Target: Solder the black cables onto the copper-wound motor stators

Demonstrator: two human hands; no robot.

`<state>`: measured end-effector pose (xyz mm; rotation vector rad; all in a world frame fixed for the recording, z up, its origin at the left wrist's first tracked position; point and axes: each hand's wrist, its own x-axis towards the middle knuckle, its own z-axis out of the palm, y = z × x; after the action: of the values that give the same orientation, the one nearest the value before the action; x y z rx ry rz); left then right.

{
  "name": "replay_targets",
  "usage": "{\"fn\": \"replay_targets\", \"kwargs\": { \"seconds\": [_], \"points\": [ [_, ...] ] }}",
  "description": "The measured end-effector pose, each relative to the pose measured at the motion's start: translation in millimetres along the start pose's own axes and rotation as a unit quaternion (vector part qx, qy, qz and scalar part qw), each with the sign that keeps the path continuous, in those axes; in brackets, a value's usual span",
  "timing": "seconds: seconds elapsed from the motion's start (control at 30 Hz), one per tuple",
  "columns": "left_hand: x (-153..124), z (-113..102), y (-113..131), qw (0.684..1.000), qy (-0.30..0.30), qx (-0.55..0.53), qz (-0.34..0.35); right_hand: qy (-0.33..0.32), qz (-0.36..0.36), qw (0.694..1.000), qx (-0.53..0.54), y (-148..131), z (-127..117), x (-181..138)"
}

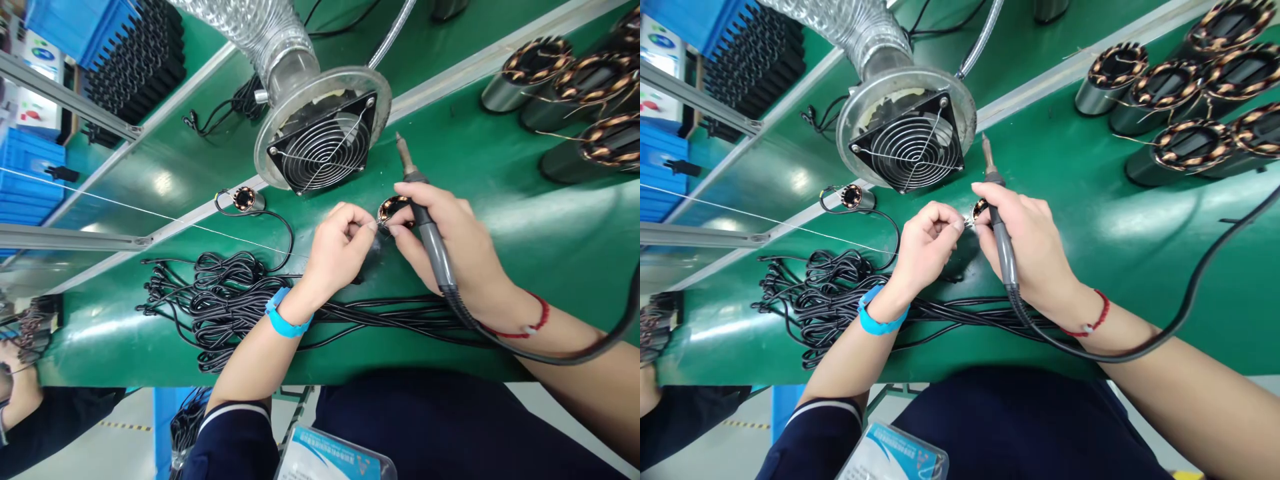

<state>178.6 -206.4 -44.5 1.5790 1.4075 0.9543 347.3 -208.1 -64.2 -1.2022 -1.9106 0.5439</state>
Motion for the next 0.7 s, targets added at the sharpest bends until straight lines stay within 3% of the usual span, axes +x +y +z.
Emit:
{"fn": "replay_targets", "kwargs": {
  "seconds": [0.17, 0.3, 0.53, 0.7],
  "points": [
    [-4, -2, -5, 0.972, 0.041, 0.118, 0.199, 0.025, -0.012, 0.998, 0.061, 0, 0, 0],
    [-8, -2, -7, 0.939, 0.04, 0.207, 0.271, 0.036, -0.007, 0.996, 0.081, 1, 2, 1],
    [-8, -4, -5, 0.942, 0.034, 0.21, 0.261, 0.012, -0.019, 0.996, 0.09, 2, 0, 5],
    [-5, -5, -5, 0.973, 0.02, 0.153, 0.172, -0.058, -0.11, 0.992, 0.013, 15, -11, 7]
  ]
}}
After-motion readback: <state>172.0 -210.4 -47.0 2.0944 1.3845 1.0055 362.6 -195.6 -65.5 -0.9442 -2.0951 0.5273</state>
